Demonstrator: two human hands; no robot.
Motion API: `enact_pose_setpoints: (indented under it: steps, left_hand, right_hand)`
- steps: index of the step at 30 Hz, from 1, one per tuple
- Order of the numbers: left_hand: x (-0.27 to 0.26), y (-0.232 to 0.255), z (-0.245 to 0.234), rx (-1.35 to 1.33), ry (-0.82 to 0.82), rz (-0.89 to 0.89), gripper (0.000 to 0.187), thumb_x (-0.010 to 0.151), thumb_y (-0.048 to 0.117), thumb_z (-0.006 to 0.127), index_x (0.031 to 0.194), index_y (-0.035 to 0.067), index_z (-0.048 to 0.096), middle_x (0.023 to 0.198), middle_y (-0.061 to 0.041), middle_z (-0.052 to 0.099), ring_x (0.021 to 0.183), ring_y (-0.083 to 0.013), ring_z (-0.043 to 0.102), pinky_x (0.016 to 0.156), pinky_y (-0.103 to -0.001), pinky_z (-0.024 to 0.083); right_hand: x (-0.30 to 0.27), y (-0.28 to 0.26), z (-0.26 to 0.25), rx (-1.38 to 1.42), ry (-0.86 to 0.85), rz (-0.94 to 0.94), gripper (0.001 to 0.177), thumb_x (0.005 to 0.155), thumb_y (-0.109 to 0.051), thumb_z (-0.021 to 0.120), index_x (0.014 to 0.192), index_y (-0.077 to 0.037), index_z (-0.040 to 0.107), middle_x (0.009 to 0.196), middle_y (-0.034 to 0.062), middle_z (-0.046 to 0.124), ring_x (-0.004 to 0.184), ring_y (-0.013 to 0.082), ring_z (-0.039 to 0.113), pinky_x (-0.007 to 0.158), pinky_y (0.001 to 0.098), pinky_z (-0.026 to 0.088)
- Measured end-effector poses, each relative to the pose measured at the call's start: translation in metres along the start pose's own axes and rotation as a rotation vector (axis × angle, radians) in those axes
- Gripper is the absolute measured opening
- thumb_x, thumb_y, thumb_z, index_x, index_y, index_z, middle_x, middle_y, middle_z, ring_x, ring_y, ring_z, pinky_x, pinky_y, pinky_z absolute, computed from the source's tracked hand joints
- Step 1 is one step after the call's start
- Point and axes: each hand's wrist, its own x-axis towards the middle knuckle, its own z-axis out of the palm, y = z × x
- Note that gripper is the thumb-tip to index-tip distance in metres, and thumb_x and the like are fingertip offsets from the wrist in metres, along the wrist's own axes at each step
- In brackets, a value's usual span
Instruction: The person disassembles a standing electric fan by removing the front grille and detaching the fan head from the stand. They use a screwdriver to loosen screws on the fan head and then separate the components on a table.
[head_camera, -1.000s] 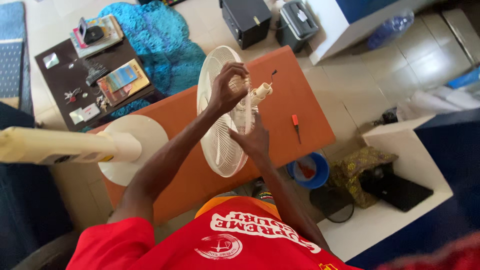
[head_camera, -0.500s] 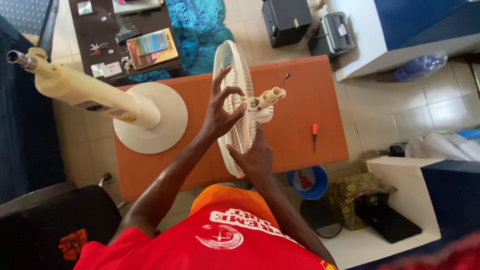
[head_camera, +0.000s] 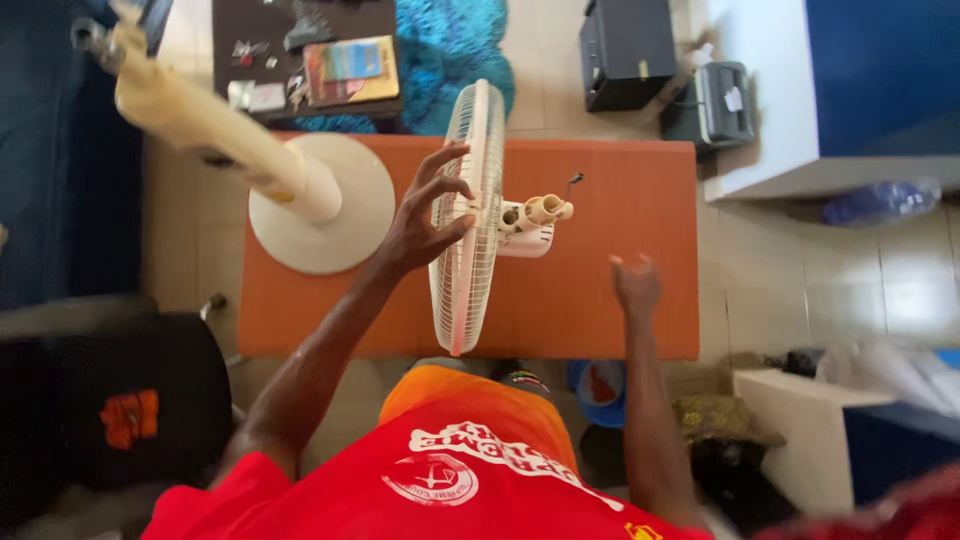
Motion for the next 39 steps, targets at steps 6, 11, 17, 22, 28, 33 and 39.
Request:
enact_pose_setpoints:
  steps: [6,11,17,22,28,33,39]
  left_hand:
    - [-0.005,0.010,0.005,-0.007,-0.002,-0.029,0.026,0.086,0.008,0.076,0.106,0.012,0.060,0.164,-0.009,0.041,0.161,-0.0400,0.030,0.132,-0.057,0.031]
    - [-0.009,0.015,-0.005,0.049,0.023,-0.069,0.028,0.085,0.008,0.076,0.106,0.012,0.059,0.164,-0.009,0.043,0.160,-0.0375,0.031,0.133,-0.057,0.029]
    - [-0.020,0.015,-0.009,0.088,0.087,-0.081,0.029,0.082,0.007,0.075,0.106,0.012,0.060,0.162,-0.009,0.046,0.159,-0.0374,0.032,0.132,-0.056,0.030]
    - [-0.022,0.019,-0.007,0.096,0.112,-0.083,0.031,0.080,0.005,0.076,0.107,0.012,0.061,0.162,-0.009,0.046,0.159,-0.0379,0.033,0.133,-0.055,0.029]
    - [-0.027,0.026,-0.004,0.028,0.103,-0.058,0.029,0.083,0.007,0.077,0.107,0.012,0.062,0.163,-0.010,0.045,0.158,-0.0374,0.037,0.131,-0.053,0.034]
    - [-0.033,0.028,0.003,-0.024,0.079,-0.043,0.030,0.081,0.006,0.079,0.106,0.011,0.063,0.164,-0.013,0.042,0.159,-0.0380,0.034,0.131,-0.053,0.032]
    - [-0.035,0.024,-0.009,-0.077,0.043,-0.012,0.025,0.084,0.006,0.078,0.105,0.010,0.065,0.165,-0.015,0.042,0.159,-0.0369,0.034,0.132,-0.053,0.031]
  right_hand:
    - [0.016,0.069,0.059,0.216,-0.216,0.251,0.105,0.086,-0.051,0.074,0.161,0.005,0.027,0.145,0.0363,0.045,0.129,0.0519,0.048,0.103,0.0623,0.043]
    - [0.008,0.038,0.070,0.196,-0.030,0.524,0.059,0.110,-0.047,0.056,0.140,0.004,0.053,0.135,0.0318,0.056,0.118,0.0477,0.058,0.097,0.0594,0.049]
    - [-0.007,0.045,0.059,0.412,0.012,0.601,0.038,0.114,-0.032,0.055,0.129,0.003,0.058,0.130,0.0270,0.059,0.116,0.0429,0.060,0.093,0.0538,0.050]
    - [-0.002,0.038,0.014,0.115,0.020,0.207,0.043,0.084,-0.009,0.072,0.123,0.002,0.060,0.115,0.0265,0.063,0.105,0.0428,0.061,0.086,0.0543,0.053]
    - [0.063,-0.085,-0.128,1.538,0.097,0.093,0.013,0.106,-0.011,0.062,0.113,-0.006,0.052,0.100,0.0063,0.057,0.081,0.0160,0.064,0.071,0.0371,0.065]
    - [0.089,-0.221,-0.214,1.500,-0.019,-0.421,0.040,0.112,-0.010,0.057,0.149,-0.007,0.043,0.125,0.0081,0.053,0.100,0.0184,0.069,0.081,0.0402,0.072]
    - [0.106,-0.297,-0.217,1.348,-0.152,-0.551,0.039,0.112,-0.004,0.058,0.149,-0.003,0.046,0.119,0.0117,0.059,0.098,0.0145,0.070,0.080,0.0321,0.072]
